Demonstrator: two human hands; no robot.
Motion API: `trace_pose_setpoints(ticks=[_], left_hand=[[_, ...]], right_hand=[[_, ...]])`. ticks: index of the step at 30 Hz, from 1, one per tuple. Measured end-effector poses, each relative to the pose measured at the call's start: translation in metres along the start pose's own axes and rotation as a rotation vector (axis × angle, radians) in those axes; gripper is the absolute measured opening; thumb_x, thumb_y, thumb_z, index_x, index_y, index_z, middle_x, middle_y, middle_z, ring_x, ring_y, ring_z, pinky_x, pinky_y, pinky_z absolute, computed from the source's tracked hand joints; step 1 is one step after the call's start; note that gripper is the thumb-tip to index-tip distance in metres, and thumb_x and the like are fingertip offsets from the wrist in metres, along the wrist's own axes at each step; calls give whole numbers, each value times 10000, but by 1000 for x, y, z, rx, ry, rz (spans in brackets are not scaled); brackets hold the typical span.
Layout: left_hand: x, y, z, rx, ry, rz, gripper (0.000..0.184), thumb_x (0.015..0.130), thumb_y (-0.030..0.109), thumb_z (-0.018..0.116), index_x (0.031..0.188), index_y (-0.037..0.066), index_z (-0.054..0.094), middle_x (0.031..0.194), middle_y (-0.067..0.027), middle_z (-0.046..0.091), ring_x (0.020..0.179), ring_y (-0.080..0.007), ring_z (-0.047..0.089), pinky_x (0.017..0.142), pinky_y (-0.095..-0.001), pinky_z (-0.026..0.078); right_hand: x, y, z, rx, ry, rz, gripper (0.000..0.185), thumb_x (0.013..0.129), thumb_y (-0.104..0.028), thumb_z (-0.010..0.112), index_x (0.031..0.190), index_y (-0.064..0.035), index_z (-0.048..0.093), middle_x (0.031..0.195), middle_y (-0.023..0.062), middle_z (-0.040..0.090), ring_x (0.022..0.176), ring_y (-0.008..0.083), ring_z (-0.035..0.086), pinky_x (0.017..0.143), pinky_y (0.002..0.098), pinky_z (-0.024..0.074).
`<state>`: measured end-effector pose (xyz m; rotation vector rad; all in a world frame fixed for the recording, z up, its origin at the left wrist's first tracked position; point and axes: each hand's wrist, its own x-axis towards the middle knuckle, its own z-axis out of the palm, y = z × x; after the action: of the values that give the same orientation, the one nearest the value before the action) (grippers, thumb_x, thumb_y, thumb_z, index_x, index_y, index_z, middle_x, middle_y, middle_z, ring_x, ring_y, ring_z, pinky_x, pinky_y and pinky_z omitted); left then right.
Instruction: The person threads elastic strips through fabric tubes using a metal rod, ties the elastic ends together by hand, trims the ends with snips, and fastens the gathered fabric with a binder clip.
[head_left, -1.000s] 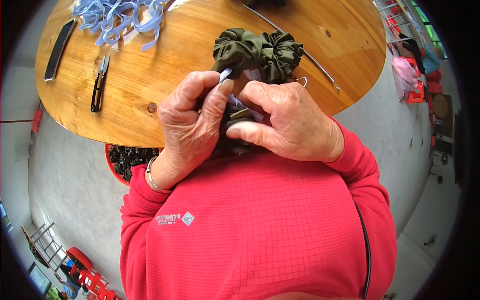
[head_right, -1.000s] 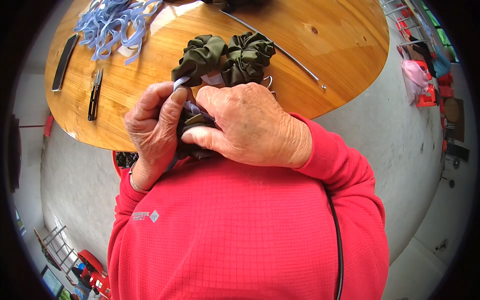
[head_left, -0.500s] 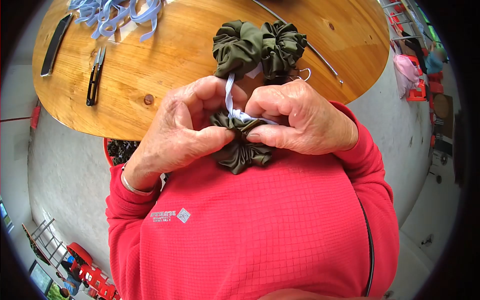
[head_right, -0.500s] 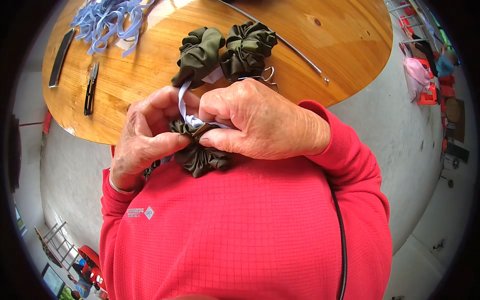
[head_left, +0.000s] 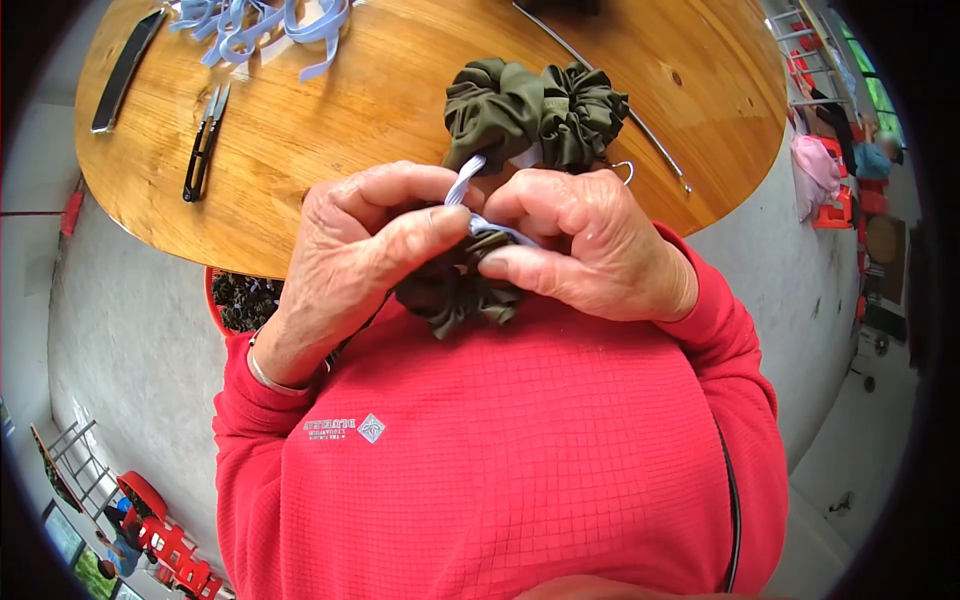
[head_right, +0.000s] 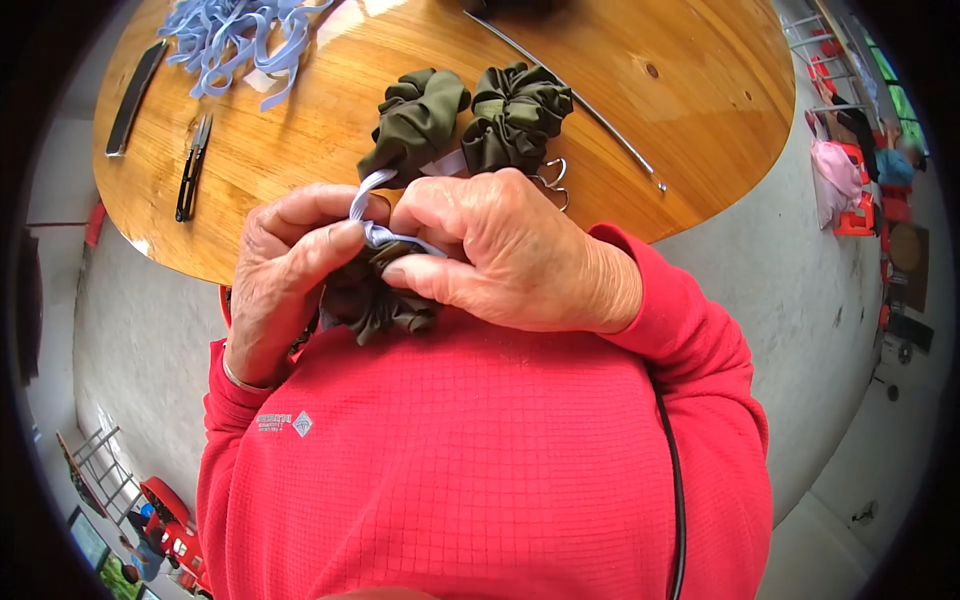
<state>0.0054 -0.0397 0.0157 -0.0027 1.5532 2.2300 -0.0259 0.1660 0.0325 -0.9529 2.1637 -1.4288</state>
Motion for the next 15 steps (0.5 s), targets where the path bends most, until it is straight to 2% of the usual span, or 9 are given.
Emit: trace_pose_setpoints(ticks=[1, 2, 4, 5, 7, 8, 10, 12, 15], left_hand=[[1, -4, -2, 13, 34, 45, 175, 850, 142, 647, 939, -9, 649, 826, -15, 641, 761, -57, 579, 684, -191, 474], [1, 0, -4, 31, 23, 18, 169, 847, 133, 646, 938, -10, 649, 819, -14, 642, 746, -54, 578, 675, -191, 475], [1, 9, -11, 63, 1, -38, 157, 841, 115, 645, 935, -11, 651, 805, -12, 644, 717, -49, 575, 659, -190, 475], [4, 11, -14, 140, 11, -3, 146, 821, 105, 650, 893, -22, 657, 756, -10, 644, 678, -45, 574, 627, -191, 473], [9, 26, -18, 290, -68, -35, 120, 770, 76, 642, 830, -26, 657, 735, -23, 637, 660, -54, 566, 602, -193, 448], [13, 38, -19, 367, -107, -50, 107, 744, 61, 638, 799, -28, 657, 724, -30, 633, 651, -59, 562, 590, -194, 436], [25, 64, -27, 704, -282, -85, 79, 712, 35, 643, 766, -23, 652, 687, -33, 633, 625, -63, 565, 577, -220, 444], [40, 75, -40, 1032, -411, 69, 55, 708, 24, 631, 742, -19, 632, 660, -56, 617, 619, -104, 578, 578, -246, 450], [48, 94, -40, 1352, -389, 148, 40, 689, 2, 616, 728, -9, 611, 694, -99, 603, 651, -224, 594, 603, -305, 467]], right_hand=[[2, 1, -1, -103, 6, -127, 202, 762, -110, 694, 874, 1, 568, 687, 97, 544, 538, 191, 525, 514, 308, 427], [1, -8, -7, -85, -39, 3, 220, 754, -101, 703, 902, -3, 574, 715, 97, 558, 570, 188, 543, 535, 299, 440], [3, -5, -17, -203, 168, -177, 246, 740, -84, 705, 942, -15, 582, 749, 95, 569, 612, 181, 569, 546, 292, 451], [12, -7, -21, -326, 236, -310, 300, 698, -75, 713, 968, -31, 590, 773, 82, 583, 693, 204, 593, 612, 314, 465], [30, -4, -23, -580, 228, -515, 330, 671, -104, 700, 978, -50, 592, 820, 66, 597, 810, 252, 589, 747, 340, 426], [35, -3, -19, -580, 176, -510, 321, 673, -115, 692, 973, -61, 593, 826, 63, 596, 837, 264, 583, 779, 343, 406], [41, 3, -20, -520, 50, -429, 240, 717, -117, 666, 948, -89, 608, 828, 65, 598, 816, 245, 581, 753, 327, 397], [46, 3, -24, -531, -28, -388, 193, 733, -106, 656, 921, -96, 617, 825, 66, 600, 810, 237, 581, 736, 328, 401], [56, 9, -23, -507, 11, -359, 154, 752, -169, 654, 865, -69, 624, 790, 76, 610, 801, 268, 585, 721, 361, 437]])
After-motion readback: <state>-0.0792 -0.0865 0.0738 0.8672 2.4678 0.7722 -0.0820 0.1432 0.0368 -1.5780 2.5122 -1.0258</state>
